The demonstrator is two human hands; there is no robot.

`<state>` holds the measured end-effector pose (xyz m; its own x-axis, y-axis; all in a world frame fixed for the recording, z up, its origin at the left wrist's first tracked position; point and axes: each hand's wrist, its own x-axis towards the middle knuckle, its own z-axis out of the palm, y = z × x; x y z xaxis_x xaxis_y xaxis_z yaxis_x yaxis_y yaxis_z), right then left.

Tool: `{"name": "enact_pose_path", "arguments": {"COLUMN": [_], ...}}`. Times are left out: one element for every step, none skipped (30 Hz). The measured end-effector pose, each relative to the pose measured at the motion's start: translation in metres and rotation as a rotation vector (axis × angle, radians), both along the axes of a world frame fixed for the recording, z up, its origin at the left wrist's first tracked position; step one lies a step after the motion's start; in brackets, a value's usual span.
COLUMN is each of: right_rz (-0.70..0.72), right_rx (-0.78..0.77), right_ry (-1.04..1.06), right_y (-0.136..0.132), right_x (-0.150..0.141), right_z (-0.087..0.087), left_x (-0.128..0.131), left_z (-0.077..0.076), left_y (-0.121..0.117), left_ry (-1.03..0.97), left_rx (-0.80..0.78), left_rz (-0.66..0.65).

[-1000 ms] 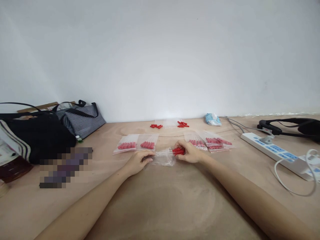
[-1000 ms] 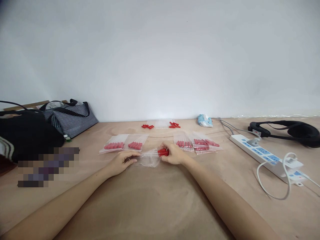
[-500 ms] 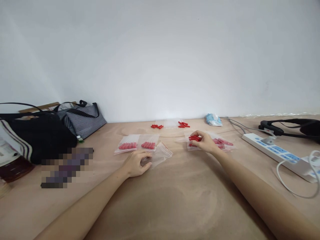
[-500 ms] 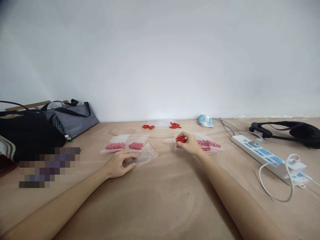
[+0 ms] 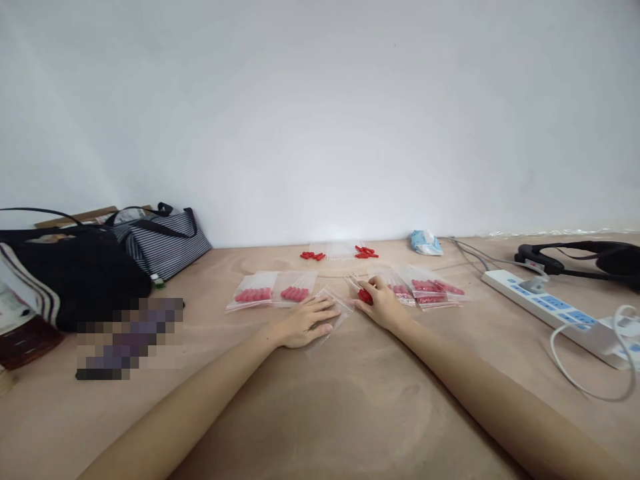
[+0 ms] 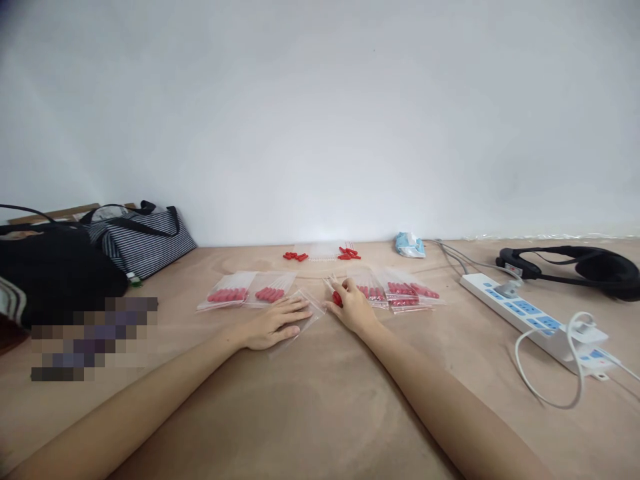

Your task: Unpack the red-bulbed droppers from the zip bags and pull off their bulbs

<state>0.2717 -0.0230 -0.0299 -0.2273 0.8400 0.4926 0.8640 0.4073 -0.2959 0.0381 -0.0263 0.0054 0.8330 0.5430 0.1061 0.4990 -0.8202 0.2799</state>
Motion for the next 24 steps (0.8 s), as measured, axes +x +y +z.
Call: {"name": "enact_pose_path", "arguments": {"right_rz": [-0.006,-0.018,-0.032,-0.047,-0.063,-0.079,-0.093,-0.104,-0.112,-0.12,-0.129,-0.142,-0.162,-0.187,-0.215,-0.243,-0.268,-0.287,-0.3,-0.306,-0.3,-0.287,-0.277,-0.277], "right_rx": [0.0,0.002,0.006,0.014,0.027,0.044,0.058,0.066,0.06,0.039,0.007,-0.029,-0.061,-0.085,-0.097,-0.102,-0.105,-0.112,-0.12,-0.128,-0.136,-0.142,-0.139,-0.123], "right_ry": [-0.017,-0.037,-0.057,-0.074,-0.082,-0.077,-0.059,-0.032,0.005,0.048,0.094,0.139,0.184,0.225,0.263,0.295,0.324,0.351,0.374,0.394,0.406,0.408,0.399,0.377], "right_y": [-0.001,-0.002,-0.004,-0.005,-0.007,-0.009,-0.01,-0.011,-0.012,-0.013,-0.012,-0.012,-0.011,-0.01,-0.008,-0.007,-0.006,-0.005,-0.004,-0.004,-0.005,-0.005,-0.006,-0.007], "right_x": [0.0,0.0,-0.001,-0.001,0.0,0.0,0.001,0.001,0.002,0.003,0.003,0.003,0.003,0.002,0.002,0.002,0.002,0.002,0.003,0.003,0.004,0.004,0.004,0.004], "right_z": [0.001,0.002,0.003,0.004,0.005,0.005,0.005,0.005,0.004,0.003,0.003,0.002,0.001,0.001,0.0,0.0,0.0,0.0,0.0,0.0,0.0,0.0,0.0,0.001], "left_x": [0.005,0.01,0.014,0.018,0.021,0.023,0.025,0.025,0.025,0.025,0.024,0.024,0.025,0.025,0.027,0.029,0.031,0.033,0.035,0.037,0.039,0.04,0.041,0.041], "left_z": [-0.001,-0.003,-0.004,-0.004,-0.004,-0.003,-0.003,-0.002,-0.001,-0.001,-0.001,-0.001,-0.002,-0.002,-0.002,-0.003,-0.003,-0.003,-0.003,-0.003,-0.003,-0.002,-0.002,-0.002], "left_y": [-0.004,-0.007,-0.01,-0.013,-0.014,-0.014,-0.012,-0.009,-0.005,-0.001,0.003,0.007,0.011,0.013,0.015,0.017,0.018,0.018,0.018,0.017,0.017,0.016,0.016,0.016], "left_ry": [0.009,0.014,0.015,0.014,0.013,0.016,0.022,0.03,0.041,0.054,0.063,0.068,0.071,0.075,0.08,0.086,0.091,0.096,0.1,0.101,0.101,0.098,0.094,0.088], "left_rx": [-0.005,-0.005,0.003,0.024,0.062,0.113,0.169,0.219,0.255,0.272,0.272,0.265,0.259,0.256,0.253,0.251,0.248,0.246,0.244,0.243,0.242,0.239,0.236,0.23], "left_rz": [0.055,0.113,0.168,0.225,0.289,0.369,0.464,0.561,0.645,0.704,0.736,0.748,0.751,0.756,0.76,0.762,0.761,0.756,0.751,0.746,0.745,0.749,0.756,0.767]}}
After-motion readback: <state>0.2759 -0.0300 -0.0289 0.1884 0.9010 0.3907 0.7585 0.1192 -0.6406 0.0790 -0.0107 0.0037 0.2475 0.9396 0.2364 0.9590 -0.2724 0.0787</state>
